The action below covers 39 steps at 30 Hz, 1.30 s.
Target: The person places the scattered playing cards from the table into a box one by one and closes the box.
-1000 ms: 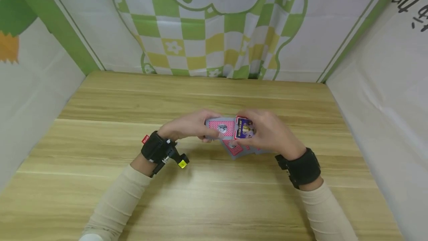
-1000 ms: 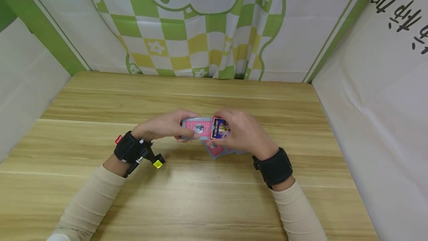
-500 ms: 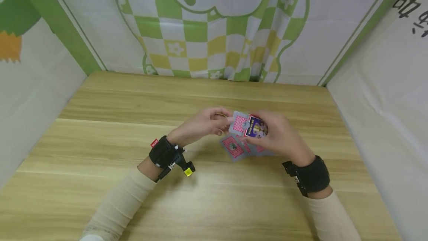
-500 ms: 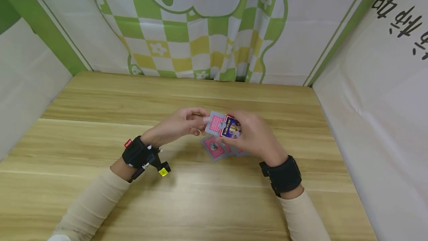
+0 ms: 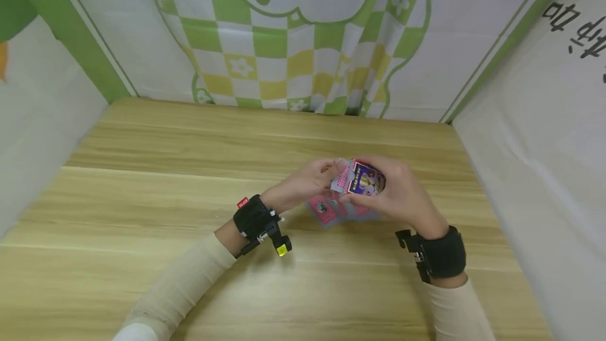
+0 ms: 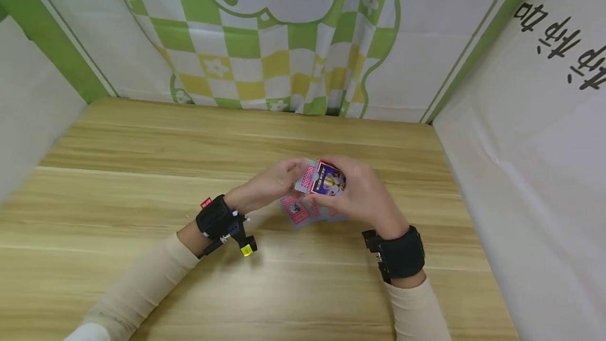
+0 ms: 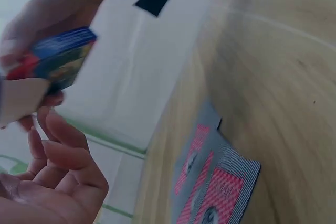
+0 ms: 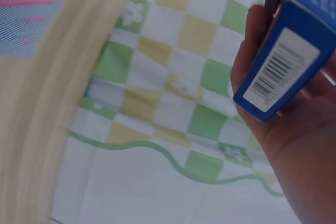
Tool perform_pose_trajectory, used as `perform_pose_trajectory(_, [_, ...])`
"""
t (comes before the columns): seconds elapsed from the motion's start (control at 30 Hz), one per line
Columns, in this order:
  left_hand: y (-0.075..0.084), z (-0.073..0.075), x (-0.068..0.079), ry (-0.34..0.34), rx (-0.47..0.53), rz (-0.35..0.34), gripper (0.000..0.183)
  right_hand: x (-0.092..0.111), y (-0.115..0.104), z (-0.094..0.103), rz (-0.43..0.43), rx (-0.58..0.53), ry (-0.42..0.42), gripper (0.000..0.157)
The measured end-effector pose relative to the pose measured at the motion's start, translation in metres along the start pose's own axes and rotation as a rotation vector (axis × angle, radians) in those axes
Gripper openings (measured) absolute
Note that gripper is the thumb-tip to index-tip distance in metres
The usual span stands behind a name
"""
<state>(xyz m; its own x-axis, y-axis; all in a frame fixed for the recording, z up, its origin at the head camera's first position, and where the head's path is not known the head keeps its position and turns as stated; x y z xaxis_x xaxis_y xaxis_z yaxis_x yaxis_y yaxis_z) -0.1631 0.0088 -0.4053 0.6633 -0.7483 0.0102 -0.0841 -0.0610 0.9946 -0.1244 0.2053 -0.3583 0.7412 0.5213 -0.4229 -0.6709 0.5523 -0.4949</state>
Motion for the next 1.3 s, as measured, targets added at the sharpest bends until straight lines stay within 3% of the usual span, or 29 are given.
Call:
perform_pose_trajectory(0.17, [-0.001, -0.006, -0.003, -0.072, -0.049, -0.024, 0.075, -0.011, -0.009, 0.001, 0.061, -0.037, 0.010, 0.068])
perform_pose_trajectory(0.27, [-0.001, -0.002, -0.001, -0.073, -0.069, -0.002, 0.078, -0.013, -0.011, 0.001, 0.075, -0.063, 0.006, 0.068])
perform_pose_trajectory(0.33, [0.000, 0.004, 0.000, -0.042, -0.154, 0.018, 0.077, -0.014, -0.010, 0.002, 0.058, -0.057, 0.003, 0.067])
perform_pose_trajectory(0.4, [0.000, 0.013, 0.000, 0.017, -0.321, 0.033, 0.073, -0.014, -0.006, 0.003, 0.028, -0.028, -0.005, 0.066])
perform_pose_trajectory(0.47, [-0.001, 0.021, 0.002, 0.088, -0.582, 0.059, 0.062, -0.014, -0.001, 0.005, -0.014, 0.017, -0.014, 0.066])
perform_pose_trajectory(0.53, [-0.004, 0.026, 0.005, 0.124, -0.874, 0.127, 0.052, -0.012, 0.006, 0.006, -0.057, 0.075, -0.028, 0.067])
perform_pose_trajectory(0.63, [-0.011, 0.027, 0.010, 0.109, -1.212, 0.236, 0.049, -0.009, 0.015, 0.008, -0.110, 0.149, -0.049, 0.070])
perform_pose_trajectory(0.73, [-0.018, 0.021, 0.013, 0.084, -1.377, 0.280, 0.058, -0.006, 0.023, 0.010, -0.147, 0.187, -0.061, 0.071])
perform_pose_trajectory(0.87, [-0.025, 0.011, 0.012, 0.131, -1.441, 0.258, 0.060, -0.004, 0.029, 0.012, -0.171, 0.195, -0.069, 0.071])
perform_pose_trajectory(1.13, [-0.029, 0.010, 0.010, 0.173, -1.373, 0.310, 0.060, -0.008, 0.026, 0.005, -0.147, 0.205, -0.108, 0.068])
perform_pose_trajectory(1.2, [-0.030, 0.011, 0.010, 0.159, -1.344, 0.331, 0.058, -0.009, 0.026, 0.003, -0.152, 0.207, -0.120, 0.067])
perform_pose_trajectory(1.3, [-0.031, 0.012, 0.008, 0.084, -1.271, 0.323, 0.049, -0.008, 0.027, 0.001, -0.168, 0.206, -0.136, 0.068])
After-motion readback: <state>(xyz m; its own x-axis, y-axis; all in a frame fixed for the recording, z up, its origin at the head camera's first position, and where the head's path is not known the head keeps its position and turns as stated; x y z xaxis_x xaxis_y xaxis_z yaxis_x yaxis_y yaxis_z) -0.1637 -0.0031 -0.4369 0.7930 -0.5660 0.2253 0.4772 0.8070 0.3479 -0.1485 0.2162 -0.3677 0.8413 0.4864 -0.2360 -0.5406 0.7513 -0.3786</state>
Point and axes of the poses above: each hand's wrist, its own x-axis away from the middle knuckle, its own z-axis out of the back of the hand, y = z × x, the point moved 1 cm from there along -x, towards the middle knuckle, and after that the axes turned 2 degrees about -y, right-handed, at the moved point
